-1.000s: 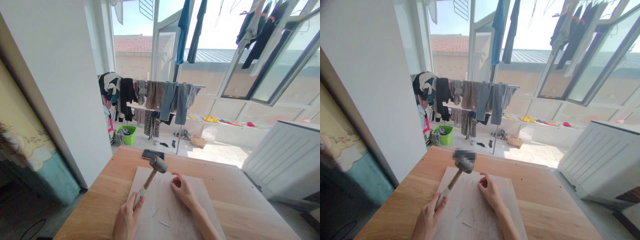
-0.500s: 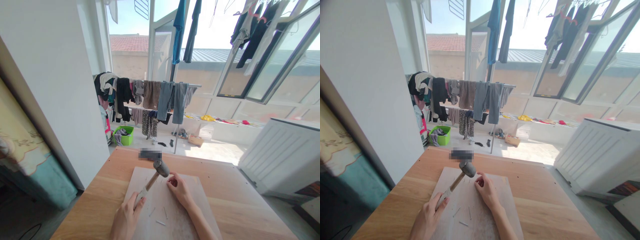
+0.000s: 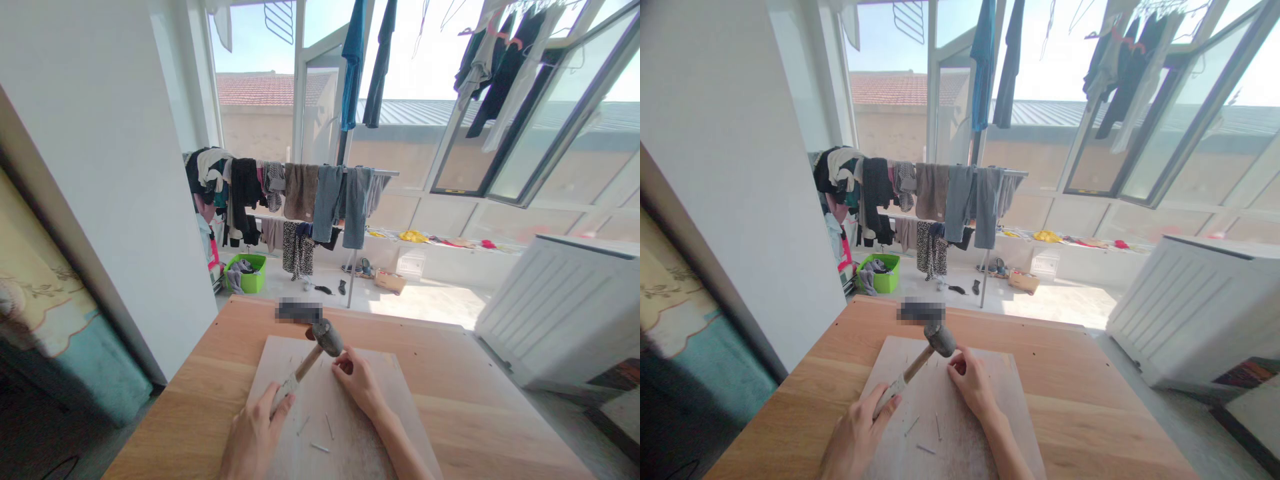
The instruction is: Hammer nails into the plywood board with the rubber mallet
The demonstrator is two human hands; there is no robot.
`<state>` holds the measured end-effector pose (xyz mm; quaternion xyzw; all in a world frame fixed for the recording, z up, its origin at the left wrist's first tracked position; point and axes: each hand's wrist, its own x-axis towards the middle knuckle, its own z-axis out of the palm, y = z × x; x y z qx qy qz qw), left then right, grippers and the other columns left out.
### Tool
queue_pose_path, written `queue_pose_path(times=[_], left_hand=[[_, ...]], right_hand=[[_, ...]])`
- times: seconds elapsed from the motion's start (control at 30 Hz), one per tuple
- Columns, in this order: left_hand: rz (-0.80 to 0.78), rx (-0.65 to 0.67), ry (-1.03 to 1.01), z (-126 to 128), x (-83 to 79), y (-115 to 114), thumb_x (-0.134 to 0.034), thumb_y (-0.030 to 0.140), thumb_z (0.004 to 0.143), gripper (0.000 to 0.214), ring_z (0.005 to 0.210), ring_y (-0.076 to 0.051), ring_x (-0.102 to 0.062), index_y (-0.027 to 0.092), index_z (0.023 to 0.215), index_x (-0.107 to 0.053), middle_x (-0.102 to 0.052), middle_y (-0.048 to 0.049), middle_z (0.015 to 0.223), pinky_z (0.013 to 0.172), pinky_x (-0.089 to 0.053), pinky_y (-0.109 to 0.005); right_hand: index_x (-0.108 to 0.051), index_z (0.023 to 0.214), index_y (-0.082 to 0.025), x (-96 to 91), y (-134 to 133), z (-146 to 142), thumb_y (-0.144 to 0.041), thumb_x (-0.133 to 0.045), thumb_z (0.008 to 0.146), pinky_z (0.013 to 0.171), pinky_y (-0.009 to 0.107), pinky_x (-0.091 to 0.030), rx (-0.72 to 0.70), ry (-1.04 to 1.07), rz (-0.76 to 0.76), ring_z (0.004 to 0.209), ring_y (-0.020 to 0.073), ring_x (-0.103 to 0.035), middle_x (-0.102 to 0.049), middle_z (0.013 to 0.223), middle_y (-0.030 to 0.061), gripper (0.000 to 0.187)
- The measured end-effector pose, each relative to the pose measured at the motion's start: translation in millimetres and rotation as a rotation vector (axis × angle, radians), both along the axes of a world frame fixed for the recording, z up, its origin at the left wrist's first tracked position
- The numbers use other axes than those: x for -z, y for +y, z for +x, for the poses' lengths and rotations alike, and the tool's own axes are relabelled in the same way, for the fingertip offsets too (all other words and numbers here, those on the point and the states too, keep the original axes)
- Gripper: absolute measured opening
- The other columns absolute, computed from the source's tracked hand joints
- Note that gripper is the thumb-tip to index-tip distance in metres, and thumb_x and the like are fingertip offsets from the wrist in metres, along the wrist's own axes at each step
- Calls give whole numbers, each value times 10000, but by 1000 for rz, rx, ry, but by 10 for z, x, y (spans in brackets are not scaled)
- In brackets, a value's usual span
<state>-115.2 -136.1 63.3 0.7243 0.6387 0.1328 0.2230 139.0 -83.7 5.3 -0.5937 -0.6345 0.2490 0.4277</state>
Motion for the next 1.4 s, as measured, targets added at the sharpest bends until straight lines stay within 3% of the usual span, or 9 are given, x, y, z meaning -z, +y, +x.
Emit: queue_pose_path(times=[0.3, 0.6, 0.9, 1.0, 1.1, 1.2, 1.3, 1.37, 1.4], left_hand=[[13, 25, 101, 30, -54, -13, -327, 497, 1005, 378, 917, -286, -729, 283, 1096, -624, -763, -56, 951, 680, -481, -298], [52, 84, 158, 62, -11, -56, -370, 448, 1007, 310, 932, -284, -729, 276, 1013, -628, -761, -45, 949, 694, -492, -317], [97, 67, 143, 60, 140, -99, -386, 454, 999, 334, 912, -260, -735, 284, 1115, -649, -763, -60, 1043, 706, -515, -306], [101, 9, 68, -6, 268, -113, -356, 502, 995, 398, 931, -273, -732, 279, 1157, -643, -759, -71, 1069, 736, -527, -321], [113, -45, -82, -82, 342, -112, -311, 567, 986, 469, 961, -266, -726, 279, 1138, -649, -760, -59, 1073, 746, -535, -308], [128, -75, -230, -136, 325, -91, -296, 644, 958, 543, 909, -252, -733, 261, 1046, -671, -772, -53, 985, 699, -533, -277], [144, -95, -321, -165, 289, -62, -302, 696, 929, 601, 849, -252, -736, 232, 996, -679, -773, -58, 886, 688, -537, -277], [156, -120, -355, -181, 294, -41, -302, 723, 910, 645, 875, -266, -737, 212, 1008, -683, -776, -73, 899, 721, -551, -295], [166, -139, -368, -190, 307, -31, -303, 739, 897, 672, 914, -277, -734, 201, 1022, -686, -777, -86, 937, 751, -558, -308]], right_hand=[[-611, 789, -193, -13, -9, 1, -256, -574, 758, 581, 261, -412, 55, -56, -13, 607, 170, -586, -652, 660, 2, 79], [-634, 1122, -174, -53, -27, 14, -177, -573, 713, 640, 254, -433, 4, -37, -6, 696, 186, -610, -716, 792, 19, 414], [-626, 1159, -181, -37, -26, 33, -175, -587, 722, 676, 268, -469, -8, -32, 5, 751, 198, -642, -729, 844, 27, 439], [-608, 1155, -174, -1, -6, 12, -187, -571, 745, 646, 272, -476, -4, -31, -4, 668, 175, -613, -685, 751, 5, 412], [-530, 1228, -177, -1, 17, 39, -192, -572, 748, 650, 273, -504, -19, -27, -8, 669, 154, -616, -683, 849, 17, 482], [-490, 1206, -185, -146, -30, 129, -189, -587, 743, 615, 272, -503, -37, -65, -8, 693, 150, -615, -649, 969, 49, 473], [-545, 1002, -210, -432, -220, 160, -125, -566, 755, 689, 297, -480, -97, -160, 4, 765, 165, -596, -615, 913, 25, 262], [-572, 951, -225, -616, -408, 79, -34, -543, 742, 783, 312, -456, -213, -267, 22, 838, 172, -579, -611, 892, 6, 285], [-573, 965, -221, -683, -503, 8, 18, -506, 735, 784, 310, -446, -326, -435, 49, 870, 179, -569, -610, 926, 18, 338]])
